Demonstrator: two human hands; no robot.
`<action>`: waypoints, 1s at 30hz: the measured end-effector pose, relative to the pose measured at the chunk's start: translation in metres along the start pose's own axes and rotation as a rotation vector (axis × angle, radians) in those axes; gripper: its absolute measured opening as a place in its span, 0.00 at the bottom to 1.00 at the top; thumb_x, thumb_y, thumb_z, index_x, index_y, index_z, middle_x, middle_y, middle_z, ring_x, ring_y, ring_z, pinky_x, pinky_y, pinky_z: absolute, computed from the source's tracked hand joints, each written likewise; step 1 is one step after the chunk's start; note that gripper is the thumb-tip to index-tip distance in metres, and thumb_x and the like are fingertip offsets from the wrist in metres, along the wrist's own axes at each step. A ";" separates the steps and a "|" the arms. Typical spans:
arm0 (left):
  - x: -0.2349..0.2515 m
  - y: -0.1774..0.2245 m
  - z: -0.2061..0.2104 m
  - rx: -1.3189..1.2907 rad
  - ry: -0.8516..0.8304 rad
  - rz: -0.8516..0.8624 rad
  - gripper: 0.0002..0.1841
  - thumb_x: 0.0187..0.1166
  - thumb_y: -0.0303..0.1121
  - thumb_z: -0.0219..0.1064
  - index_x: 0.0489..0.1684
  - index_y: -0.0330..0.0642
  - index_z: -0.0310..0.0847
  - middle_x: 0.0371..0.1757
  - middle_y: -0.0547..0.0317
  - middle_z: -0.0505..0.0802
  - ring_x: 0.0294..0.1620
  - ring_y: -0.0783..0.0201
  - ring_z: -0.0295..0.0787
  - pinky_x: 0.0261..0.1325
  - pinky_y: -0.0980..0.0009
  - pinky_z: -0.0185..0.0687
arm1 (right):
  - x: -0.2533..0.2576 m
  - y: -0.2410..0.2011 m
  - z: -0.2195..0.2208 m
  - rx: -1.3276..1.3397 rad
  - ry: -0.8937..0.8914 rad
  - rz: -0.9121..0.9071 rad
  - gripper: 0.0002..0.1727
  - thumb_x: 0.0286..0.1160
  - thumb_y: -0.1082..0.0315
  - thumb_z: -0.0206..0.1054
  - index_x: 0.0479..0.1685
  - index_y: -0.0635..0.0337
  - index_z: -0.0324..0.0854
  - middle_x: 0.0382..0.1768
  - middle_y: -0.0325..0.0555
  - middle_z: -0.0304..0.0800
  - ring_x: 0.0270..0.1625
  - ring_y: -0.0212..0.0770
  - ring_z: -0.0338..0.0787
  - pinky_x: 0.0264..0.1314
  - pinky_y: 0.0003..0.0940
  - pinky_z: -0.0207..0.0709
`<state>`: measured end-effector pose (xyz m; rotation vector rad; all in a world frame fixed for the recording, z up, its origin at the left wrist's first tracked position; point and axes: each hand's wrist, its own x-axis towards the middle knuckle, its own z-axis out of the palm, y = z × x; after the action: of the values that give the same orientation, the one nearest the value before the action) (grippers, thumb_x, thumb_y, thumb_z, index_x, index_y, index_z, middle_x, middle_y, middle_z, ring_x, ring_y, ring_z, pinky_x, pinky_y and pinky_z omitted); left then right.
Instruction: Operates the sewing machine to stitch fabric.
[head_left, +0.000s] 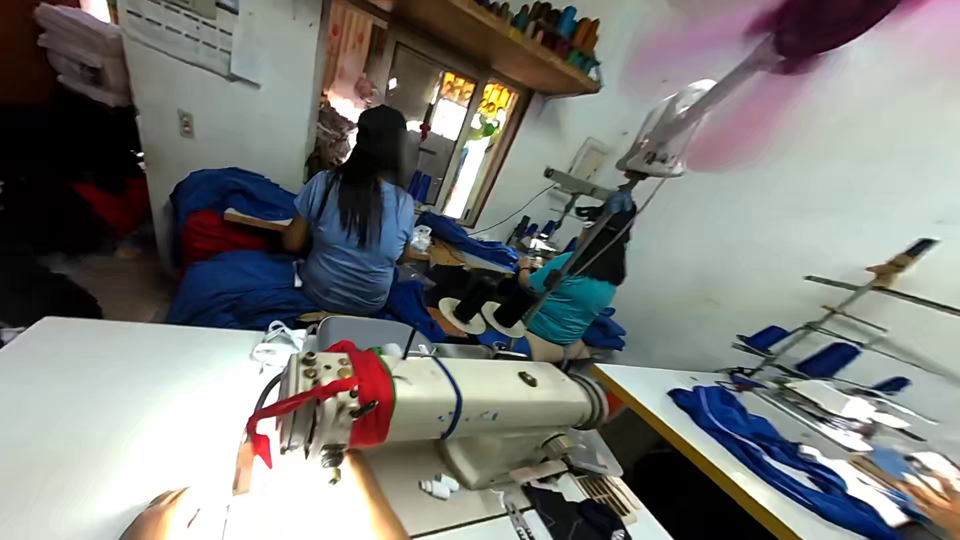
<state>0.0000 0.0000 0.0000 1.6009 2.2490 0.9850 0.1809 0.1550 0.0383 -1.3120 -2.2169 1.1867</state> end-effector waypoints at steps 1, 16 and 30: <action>-0.006 0.000 -0.002 0.029 -0.015 -0.014 0.14 0.81 0.26 0.61 0.51 0.19 0.85 0.52 0.23 0.91 0.61 0.28 0.88 0.67 0.38 0.78 | -0.009 -0.016 -0.009 -0.128 -0.064 0.043 0.18 0.86 0.76 0.55 0.66 0.81 0.77 0.67 0.69 0.84 0.71 0.50 0.83 0.78 0.37 0.69; -0.007 0.072 -0.043 0.140 -0.308 -0.157 0.16 0.84 0.27 0.59 0.59 0.22 0.84 0.58 0.29 0.90 0.66 0.35 0.84 0.75 0.48 0.68 | -0.031 -0.002 -0.010 -0.255 0.030 -0.170 0.15 0.80 0.76 0.60 0.57 0.79 0.84 0.58 0.68 0.90 0.65 0.55 0.88 0.75 0.42 0.74; -0.007 0.037 0.010 0.220 -0.076 0.813 0.08 0.74 0.28 0.60 0.36 0.41 0.88 0.51 0.53 0.94 0.57 0.52 0.90 0.63 0.53 0.83 | -0.024 0.053 -0.007 -0.243 0.126 -0.833 0.08 0.69 0.69 0.68 0.36 0.60 0.93 0.41 0.48 0.95 0.52 0.41 0.93 0.64 0.31 0.83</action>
<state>0.0358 0.0050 0.0138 2.6897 1.6843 0.8036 0.2284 0.1509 0.0047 -0.3866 -2.4532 0.5168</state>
